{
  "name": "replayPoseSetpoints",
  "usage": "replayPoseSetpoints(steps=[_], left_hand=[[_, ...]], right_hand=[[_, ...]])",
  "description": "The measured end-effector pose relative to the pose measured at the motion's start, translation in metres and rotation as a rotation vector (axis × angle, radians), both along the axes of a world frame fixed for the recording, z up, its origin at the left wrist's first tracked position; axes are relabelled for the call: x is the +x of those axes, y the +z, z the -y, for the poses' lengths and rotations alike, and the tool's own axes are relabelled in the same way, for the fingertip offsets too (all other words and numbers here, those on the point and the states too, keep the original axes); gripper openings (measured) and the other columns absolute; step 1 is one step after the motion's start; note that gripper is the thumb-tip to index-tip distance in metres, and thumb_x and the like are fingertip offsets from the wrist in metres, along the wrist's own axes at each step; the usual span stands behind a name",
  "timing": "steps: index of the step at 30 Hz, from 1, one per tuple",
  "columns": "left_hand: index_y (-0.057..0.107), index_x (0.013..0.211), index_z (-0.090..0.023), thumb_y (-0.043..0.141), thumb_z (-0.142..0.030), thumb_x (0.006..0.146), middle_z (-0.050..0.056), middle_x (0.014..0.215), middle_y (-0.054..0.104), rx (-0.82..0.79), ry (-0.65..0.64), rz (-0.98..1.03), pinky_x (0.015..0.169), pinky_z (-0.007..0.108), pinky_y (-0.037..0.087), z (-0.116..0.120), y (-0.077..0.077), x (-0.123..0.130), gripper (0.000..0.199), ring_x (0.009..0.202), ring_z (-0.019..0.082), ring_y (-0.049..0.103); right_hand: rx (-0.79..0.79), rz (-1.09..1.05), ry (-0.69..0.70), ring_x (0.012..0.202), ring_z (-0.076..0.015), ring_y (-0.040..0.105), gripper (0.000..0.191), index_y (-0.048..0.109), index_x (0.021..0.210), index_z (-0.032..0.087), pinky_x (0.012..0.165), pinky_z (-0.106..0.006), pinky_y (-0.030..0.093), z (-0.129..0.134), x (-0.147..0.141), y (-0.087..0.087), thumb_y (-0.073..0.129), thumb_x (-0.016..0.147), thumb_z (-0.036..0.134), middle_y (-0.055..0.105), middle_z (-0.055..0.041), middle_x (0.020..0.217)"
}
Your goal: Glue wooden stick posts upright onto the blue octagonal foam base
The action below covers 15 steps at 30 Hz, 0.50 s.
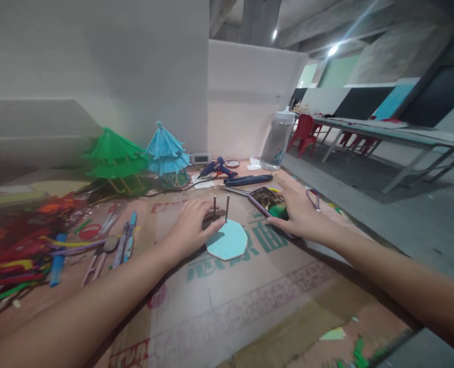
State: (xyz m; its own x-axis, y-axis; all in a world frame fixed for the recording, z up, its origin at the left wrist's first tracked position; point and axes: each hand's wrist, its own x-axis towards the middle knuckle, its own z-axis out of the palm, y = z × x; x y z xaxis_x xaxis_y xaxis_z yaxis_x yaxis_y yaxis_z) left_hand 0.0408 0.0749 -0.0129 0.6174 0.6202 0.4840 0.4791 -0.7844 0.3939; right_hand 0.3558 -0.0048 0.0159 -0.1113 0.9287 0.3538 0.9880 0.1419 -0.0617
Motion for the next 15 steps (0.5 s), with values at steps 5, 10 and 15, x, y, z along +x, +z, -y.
replayPoseSetpoints(steps=[5,10,15], left_hand=[[0.062,0.118,-0.018,0.048,-0.051,0.098,0.013,0.121,0.064,0.001,-0.018,0.0,0.105,0.051,0.04,-0.002,-0.002,-0.001,0.041,0.117,0.031,0.055],[0.062,0.117,-0.019,0.047,-0.05,0.098,0.012,0.121,0.065,0.013,-0.014,0.004,0.104,0.051,0.041,-0.003,-0.003,-0.002,0.039,0.117,0.031,0.056],[0.062,0.118,-0.021,0.048,-0.049,0.098,0.01,0.12,0.065,0.009,-0.03,0.009,0.102,0.05,0.042,-0.002,-0.001,-0.002,0.037,0.117,0.031,0.058]], right_hand=[[-0.07,-0.137,0.103,0.126,-0.036,0.058,0.068,0.047,0.145,0.019,0.101,-0.053,0.048,0.018,0.006,0.018,0.06,0.09,0.056,0.055,-0.0188,0.146],[-0.157,-0.475,0.296,0.091,-0.0248,0.069,0.043,0.073,0.088,0.022,0.089,-0.042,0.051,0.027,0.027,0.033,0.042,0.102,0.049,0.075,-0.0073,0.093],[-0.397,-0.617,0.404,0.096,-0.0245,0.072,0.042,0.071,0.104,0.024,0.095,-0.043,0.051,0.023,0.037,0.023,0.042,0.102,0.054,0.079,-0.0045,0.089]])
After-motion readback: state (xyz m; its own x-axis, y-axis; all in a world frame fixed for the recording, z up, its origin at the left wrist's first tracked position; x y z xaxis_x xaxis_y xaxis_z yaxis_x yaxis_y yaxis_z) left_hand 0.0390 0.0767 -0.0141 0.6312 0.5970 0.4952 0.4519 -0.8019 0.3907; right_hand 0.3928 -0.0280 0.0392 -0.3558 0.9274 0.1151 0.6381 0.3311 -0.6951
